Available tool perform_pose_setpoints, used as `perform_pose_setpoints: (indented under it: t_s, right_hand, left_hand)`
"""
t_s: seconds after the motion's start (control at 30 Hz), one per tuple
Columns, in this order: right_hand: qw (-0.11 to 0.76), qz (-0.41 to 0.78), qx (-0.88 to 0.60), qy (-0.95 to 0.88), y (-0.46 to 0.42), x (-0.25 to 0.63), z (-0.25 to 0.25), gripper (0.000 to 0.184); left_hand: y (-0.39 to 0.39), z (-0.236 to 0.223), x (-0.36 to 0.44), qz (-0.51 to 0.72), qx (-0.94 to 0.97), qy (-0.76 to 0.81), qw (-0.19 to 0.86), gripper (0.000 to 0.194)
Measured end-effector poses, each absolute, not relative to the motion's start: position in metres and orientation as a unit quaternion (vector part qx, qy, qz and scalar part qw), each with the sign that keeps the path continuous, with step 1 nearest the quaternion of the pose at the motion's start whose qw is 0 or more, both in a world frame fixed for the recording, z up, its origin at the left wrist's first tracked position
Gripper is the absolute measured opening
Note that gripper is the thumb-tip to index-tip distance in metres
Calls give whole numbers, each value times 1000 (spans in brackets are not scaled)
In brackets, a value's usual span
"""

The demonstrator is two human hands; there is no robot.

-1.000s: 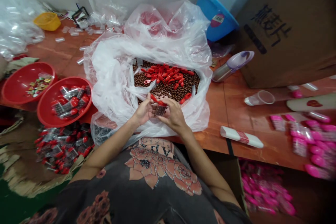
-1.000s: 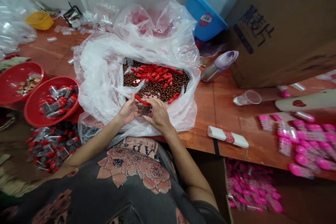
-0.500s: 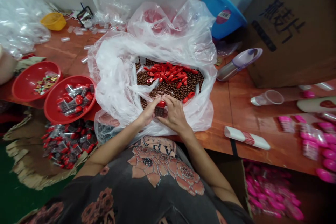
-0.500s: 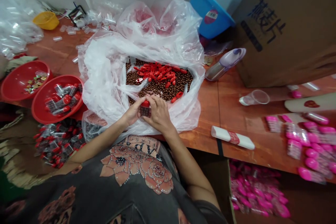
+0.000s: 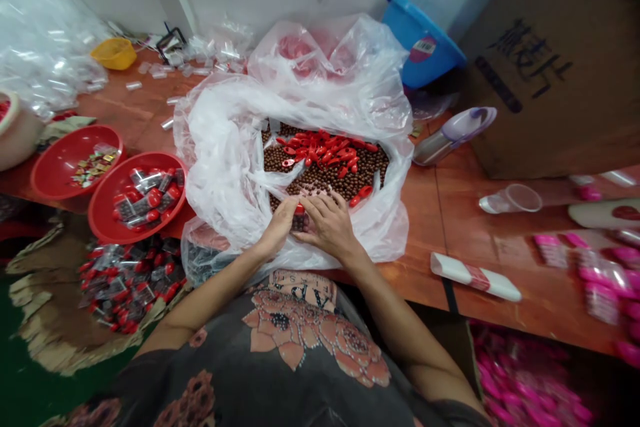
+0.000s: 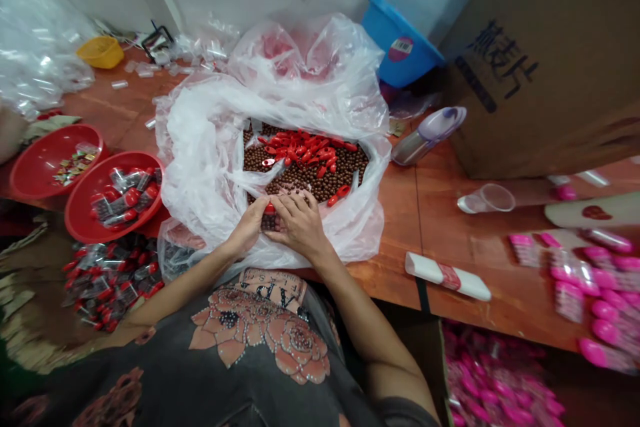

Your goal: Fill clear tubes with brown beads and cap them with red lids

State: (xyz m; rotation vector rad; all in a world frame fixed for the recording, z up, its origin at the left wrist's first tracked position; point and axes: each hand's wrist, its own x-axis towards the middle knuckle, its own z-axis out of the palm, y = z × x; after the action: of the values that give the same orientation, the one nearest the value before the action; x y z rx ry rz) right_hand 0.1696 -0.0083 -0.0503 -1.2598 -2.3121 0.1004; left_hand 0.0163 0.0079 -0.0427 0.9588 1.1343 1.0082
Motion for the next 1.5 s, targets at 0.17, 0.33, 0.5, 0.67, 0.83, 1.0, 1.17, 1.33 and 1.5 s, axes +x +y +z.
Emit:
perform_pose_setpoints:
  t_s: [0.17,0.33,0.5,0.67,0.83,1.0,1.17,1.33,1.5]
  right_hand:
    - [292,96,-507,-805,-12,174,-60,87]
    - [331,100,-555,-757,-15,203,-83,60]
    - [317,51,-614,-722,-9,232,-103,45]
    - [271,16,-665,-696,0,236,-118,47]
    - [259,-1,-673,-693,4,231,-124,44]
    - [276,-7,-656,-702,3,231,-121,35]
    - [279,9,-669,-689,3,228,-119,32]
    - [331,41,-672,-662,3,225,-113,31]
    - [362,71,-677,-637,3,227,-111,35]
  left_hand:
    - [42,12,-69,527,446,562,455,48]
    - [69,55,-204,516,476,693,164,34]
    - [88,68,-245,363,571,731,-85,22]
    - [145,69,-149,351,718,600,34,27]
    - [232,37,-58,110,726,662,149,21]
    - [280,-5,-32,97,670,726,120,39]
    - [293,-27,-25,99,656,740,114,38]
    - [282,-28,-27,180,675,703,130,45]
    - [223,-16,-18,274,680,604,311,40]
